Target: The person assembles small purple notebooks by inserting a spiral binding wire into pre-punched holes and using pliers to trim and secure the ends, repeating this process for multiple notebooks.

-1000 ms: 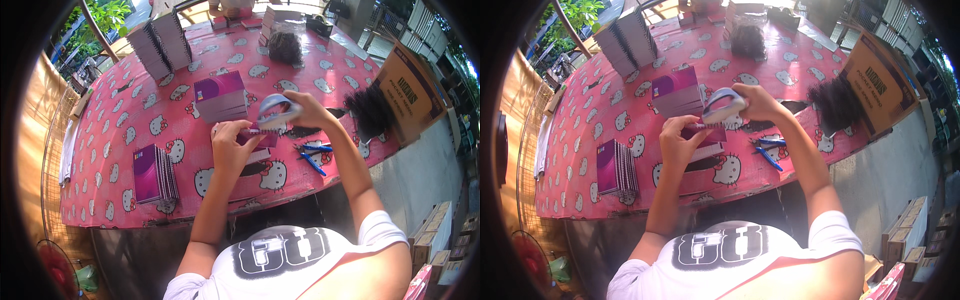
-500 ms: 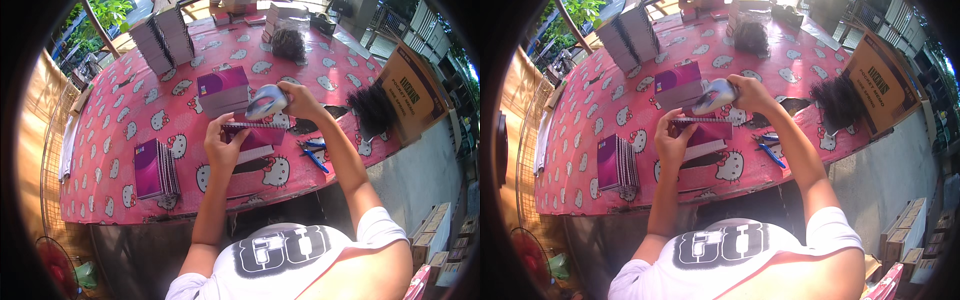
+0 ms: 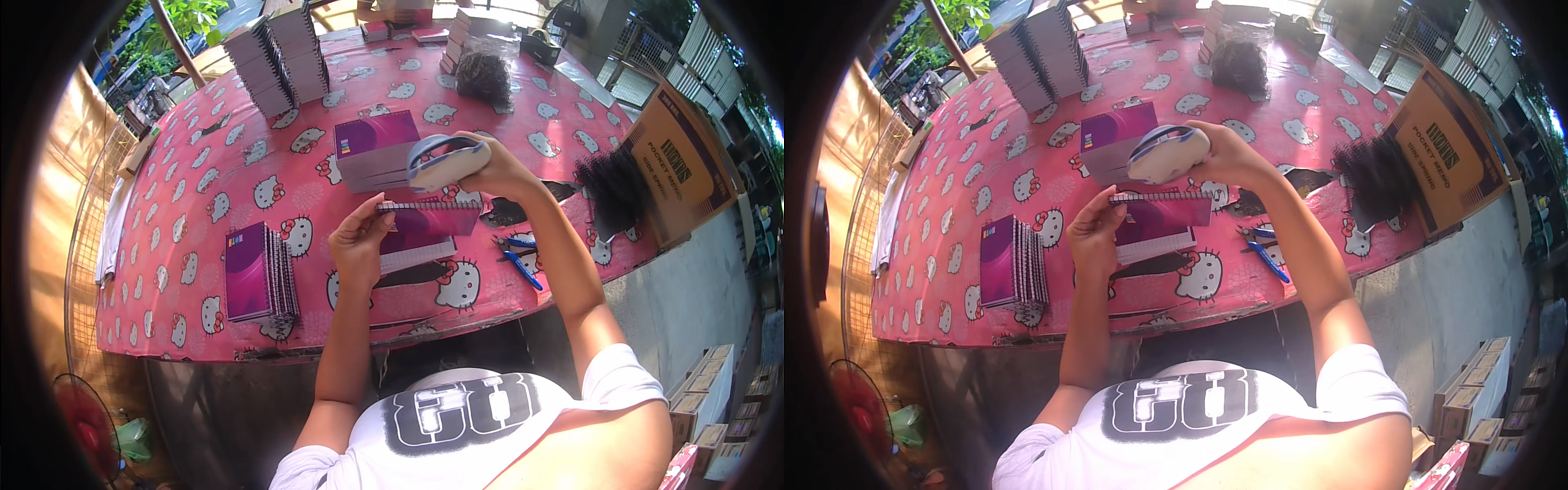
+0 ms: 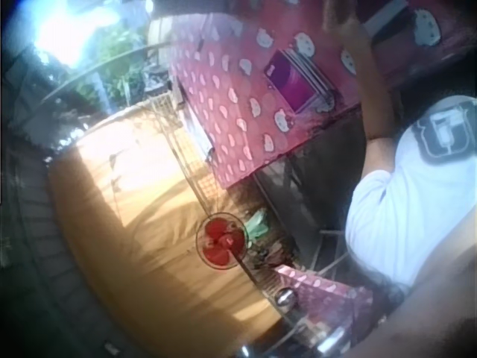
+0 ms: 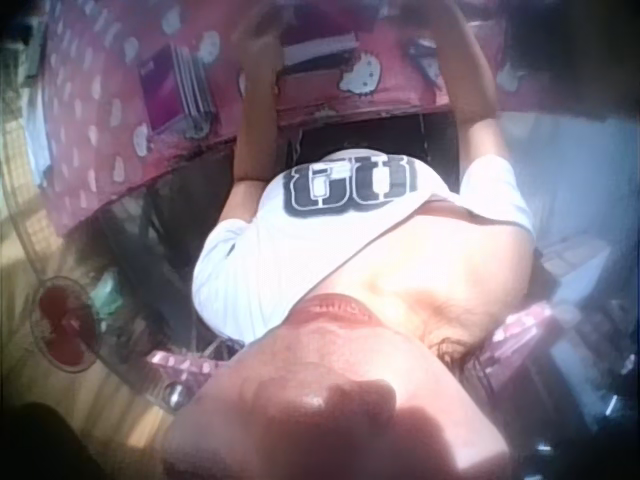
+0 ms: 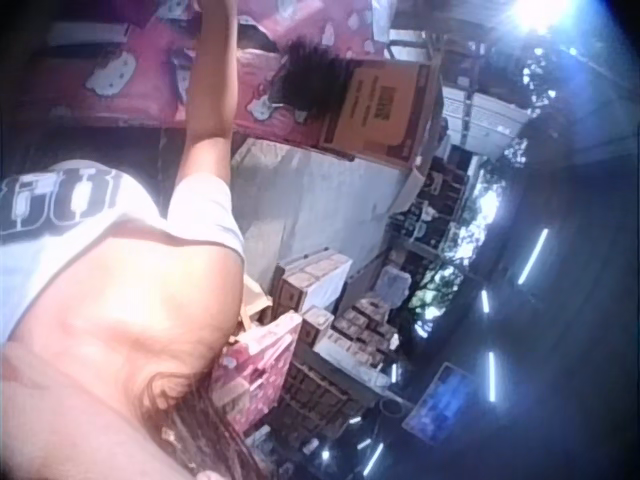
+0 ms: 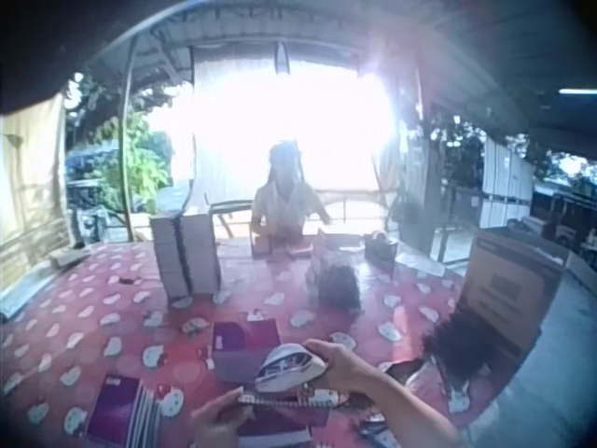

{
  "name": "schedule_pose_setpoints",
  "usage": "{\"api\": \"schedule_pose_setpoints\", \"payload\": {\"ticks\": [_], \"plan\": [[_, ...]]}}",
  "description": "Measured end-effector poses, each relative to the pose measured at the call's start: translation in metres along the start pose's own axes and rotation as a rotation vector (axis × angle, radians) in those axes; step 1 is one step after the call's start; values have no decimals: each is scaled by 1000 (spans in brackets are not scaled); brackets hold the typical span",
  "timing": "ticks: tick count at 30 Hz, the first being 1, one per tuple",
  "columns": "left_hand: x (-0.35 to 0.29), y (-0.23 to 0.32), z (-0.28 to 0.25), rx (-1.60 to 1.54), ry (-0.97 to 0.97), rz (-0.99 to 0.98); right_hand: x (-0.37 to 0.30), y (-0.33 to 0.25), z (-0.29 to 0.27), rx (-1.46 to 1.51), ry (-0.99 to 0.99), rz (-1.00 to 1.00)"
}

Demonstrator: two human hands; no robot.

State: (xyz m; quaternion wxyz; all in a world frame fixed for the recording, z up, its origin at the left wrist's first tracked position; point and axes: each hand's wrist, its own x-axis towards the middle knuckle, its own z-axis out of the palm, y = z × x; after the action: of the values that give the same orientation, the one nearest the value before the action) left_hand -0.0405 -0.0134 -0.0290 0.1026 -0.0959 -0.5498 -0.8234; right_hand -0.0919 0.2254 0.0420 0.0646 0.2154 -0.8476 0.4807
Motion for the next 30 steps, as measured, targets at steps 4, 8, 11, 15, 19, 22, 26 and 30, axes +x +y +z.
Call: {"api": "schedule_pose_setpoints", "payload": {"ticks": [4, 8, 11, 15, 19, 22, 26, 30], "plan": [[-2, 5, -3, -75, -11, -27, -24, 21, -17, -455, 277, 285], [0, 11, 4, -105, -26, -37, -86, 87, -39, -869, 301, 396], [-14, 32, 22, 48, 32, 341, -122, 65, -25, -941, 350, 175], [-25, 53, 32, 592, -71, 891, -168, 35, -9, -574, 169, 227], [-42, 25, 33, 650, -137, 427, -191, 27, 17, -753, 74, 250], [-45, 12, 29, 647, -44, 423, -189, 20, 24, -736, 154, 238], [-43, 8, 26, 650, -31, 501, -169, -27, 32, -296, 214, 116], [-44, 10, 29, 615, -34, 494, -146, -63, 49, -149, 244, -46]]}}
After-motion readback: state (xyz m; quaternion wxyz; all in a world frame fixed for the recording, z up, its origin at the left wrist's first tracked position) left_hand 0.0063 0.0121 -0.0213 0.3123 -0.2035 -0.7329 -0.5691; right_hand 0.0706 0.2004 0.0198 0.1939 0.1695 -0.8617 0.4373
